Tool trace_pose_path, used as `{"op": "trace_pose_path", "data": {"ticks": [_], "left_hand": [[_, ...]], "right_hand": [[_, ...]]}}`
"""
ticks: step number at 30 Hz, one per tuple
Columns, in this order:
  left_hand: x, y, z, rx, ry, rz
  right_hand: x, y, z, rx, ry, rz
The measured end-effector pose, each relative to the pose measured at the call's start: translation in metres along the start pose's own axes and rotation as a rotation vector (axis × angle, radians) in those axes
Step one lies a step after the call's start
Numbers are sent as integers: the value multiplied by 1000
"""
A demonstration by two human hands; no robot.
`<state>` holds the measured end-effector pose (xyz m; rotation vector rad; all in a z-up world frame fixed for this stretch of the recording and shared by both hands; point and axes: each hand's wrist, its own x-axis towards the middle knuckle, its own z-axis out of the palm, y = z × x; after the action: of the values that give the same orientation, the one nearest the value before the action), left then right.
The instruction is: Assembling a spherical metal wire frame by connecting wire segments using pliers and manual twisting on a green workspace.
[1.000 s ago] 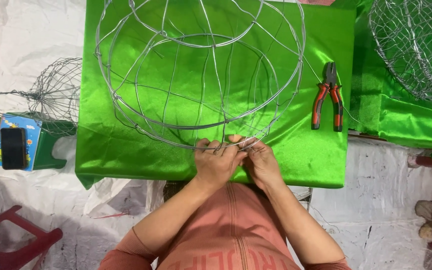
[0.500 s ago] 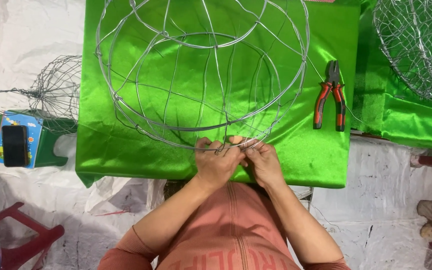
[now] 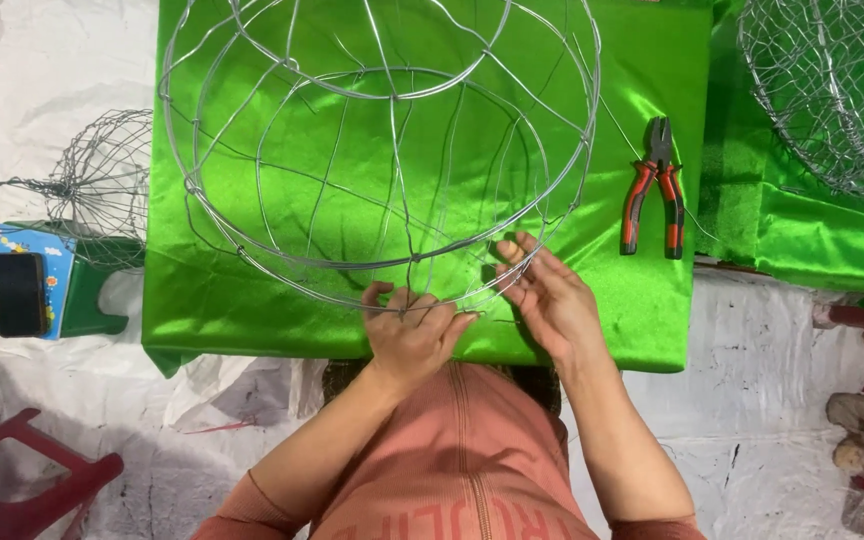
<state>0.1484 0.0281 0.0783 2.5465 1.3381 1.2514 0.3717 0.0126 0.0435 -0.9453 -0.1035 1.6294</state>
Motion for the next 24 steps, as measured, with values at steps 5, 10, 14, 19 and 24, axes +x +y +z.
{"op": "trace_pose_path", "data": {"ticks": [5,10,14,19,24], "left_hand": [[13,4,-13,-37,28,17],[16,4,-22,-106,60,18],[16,8,-26,-137,90,35],[7,8,-25,-168,34,78],[5,3,-25,-163,0,69]], "right_hand": [[47,12,10,147,-124,83],[78,34,-10,183,-249,119],[79,37,-8,331,-425,118],[96,64,-25,326,-464,26],[61,41,10,158,-232,-4]]}}
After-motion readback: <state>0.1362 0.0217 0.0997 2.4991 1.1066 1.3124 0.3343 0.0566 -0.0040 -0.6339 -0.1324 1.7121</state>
